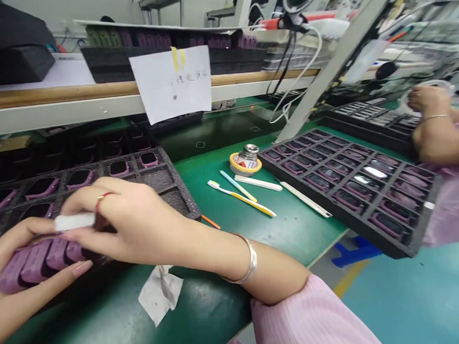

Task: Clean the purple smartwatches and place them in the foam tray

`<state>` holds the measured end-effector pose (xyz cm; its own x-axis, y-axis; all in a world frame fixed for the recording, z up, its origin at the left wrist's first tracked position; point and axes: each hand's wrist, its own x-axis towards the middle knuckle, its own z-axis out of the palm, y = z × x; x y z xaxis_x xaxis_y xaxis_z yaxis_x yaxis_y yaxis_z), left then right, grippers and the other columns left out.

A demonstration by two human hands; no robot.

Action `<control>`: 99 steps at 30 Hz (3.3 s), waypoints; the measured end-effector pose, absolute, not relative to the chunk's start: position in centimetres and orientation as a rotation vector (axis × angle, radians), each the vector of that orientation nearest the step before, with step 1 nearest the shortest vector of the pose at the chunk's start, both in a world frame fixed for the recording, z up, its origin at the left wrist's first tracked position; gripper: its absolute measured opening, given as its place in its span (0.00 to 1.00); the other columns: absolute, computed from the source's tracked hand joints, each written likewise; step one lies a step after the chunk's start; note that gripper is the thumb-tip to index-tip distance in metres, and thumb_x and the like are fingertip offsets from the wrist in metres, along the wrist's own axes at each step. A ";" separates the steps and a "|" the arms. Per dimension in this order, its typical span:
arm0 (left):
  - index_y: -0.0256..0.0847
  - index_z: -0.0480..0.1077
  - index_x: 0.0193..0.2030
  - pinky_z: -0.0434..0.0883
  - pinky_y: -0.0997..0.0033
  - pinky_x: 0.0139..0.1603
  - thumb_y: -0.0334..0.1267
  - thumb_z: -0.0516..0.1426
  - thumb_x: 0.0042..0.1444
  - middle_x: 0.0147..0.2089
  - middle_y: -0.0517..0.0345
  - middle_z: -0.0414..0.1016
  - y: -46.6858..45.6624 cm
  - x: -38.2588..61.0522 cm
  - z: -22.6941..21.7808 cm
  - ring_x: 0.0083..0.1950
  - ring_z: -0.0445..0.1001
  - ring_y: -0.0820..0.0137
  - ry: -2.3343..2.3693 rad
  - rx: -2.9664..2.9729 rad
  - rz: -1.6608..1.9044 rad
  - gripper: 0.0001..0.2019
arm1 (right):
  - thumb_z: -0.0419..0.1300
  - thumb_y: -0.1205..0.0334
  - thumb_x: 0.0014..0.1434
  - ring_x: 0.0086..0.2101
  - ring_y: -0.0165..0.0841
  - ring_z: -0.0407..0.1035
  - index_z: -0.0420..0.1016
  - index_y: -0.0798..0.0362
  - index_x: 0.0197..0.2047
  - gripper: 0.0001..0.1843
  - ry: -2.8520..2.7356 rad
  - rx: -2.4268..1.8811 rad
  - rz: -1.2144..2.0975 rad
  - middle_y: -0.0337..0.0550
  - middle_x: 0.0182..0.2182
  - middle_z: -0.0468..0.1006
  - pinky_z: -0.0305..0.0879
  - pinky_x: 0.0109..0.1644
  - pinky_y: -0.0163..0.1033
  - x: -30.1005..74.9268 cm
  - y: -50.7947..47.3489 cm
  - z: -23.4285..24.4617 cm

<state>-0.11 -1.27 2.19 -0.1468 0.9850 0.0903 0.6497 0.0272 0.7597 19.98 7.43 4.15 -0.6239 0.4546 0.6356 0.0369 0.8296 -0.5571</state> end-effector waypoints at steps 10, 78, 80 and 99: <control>0.50 0.68 0.47 0.71 0.67 0.43 0.44 0.66 0.53 0.42 0.64 0.78 -2.3 1.0 3.6 0.43 0.76 0.64 1.705 1.575 0.865 0.16 | 0.65 0.72 0.61 0.34 0.32 0.77 0.77 0.50 0.38 0.07 -2.099 -0.381 0.565 0.39 0.33 0.82 0.75 0.39 0.38 20.2 7.6 4.3; 0.45 0.65 0.41 0.68 0.71 0.34 0.40 0.68 0.50 0.37 0.63 0.79 -2.8 2.5 2.3 0.34 0.74 0.70 1.607 1.362 1.180 0.17 | 0.58 0.75 0.62 0.30 0.26 0.65 0.64 0.51 0.35 0.10 -1.999 -0.291 0.682 0.35 0.29 0.67 0.65 0.31 0.31 17.2 4.7 0.8; 0.45 0.65 0.42 0.69 0.70 0.35 0.40 0.67 0.51 0.37 0.63 0.80 -2.8 2.5 2.3 0.35 0.76 0.69 1.604 1.355 1.175 0.16 | 0.58 0.75 0.62 0.28 0.26 0.65 0.64 0.51 0.34 0.10 -1.996 -0.314 0.665 0.35 0.29 0.67 0.65 0.30 0.31 17.1 4.6 1.2; 0.46 0.65 0.43 0.71 0.61 0.60 0.31 0.69 0.50 0.59 0.55 0.80 -3.0 1.5 2.6 0.61 0.76 0.62 1.409 1.328 1.171 0.20 | 0.64 0.41 0.54 0.22 0.41 0.74 0.75 0.44 0.37 0.16 -2.120 -1.044 0.502 0.40 0.23 0.79 0.67 0.23 0.44 25.4 12.4 5.5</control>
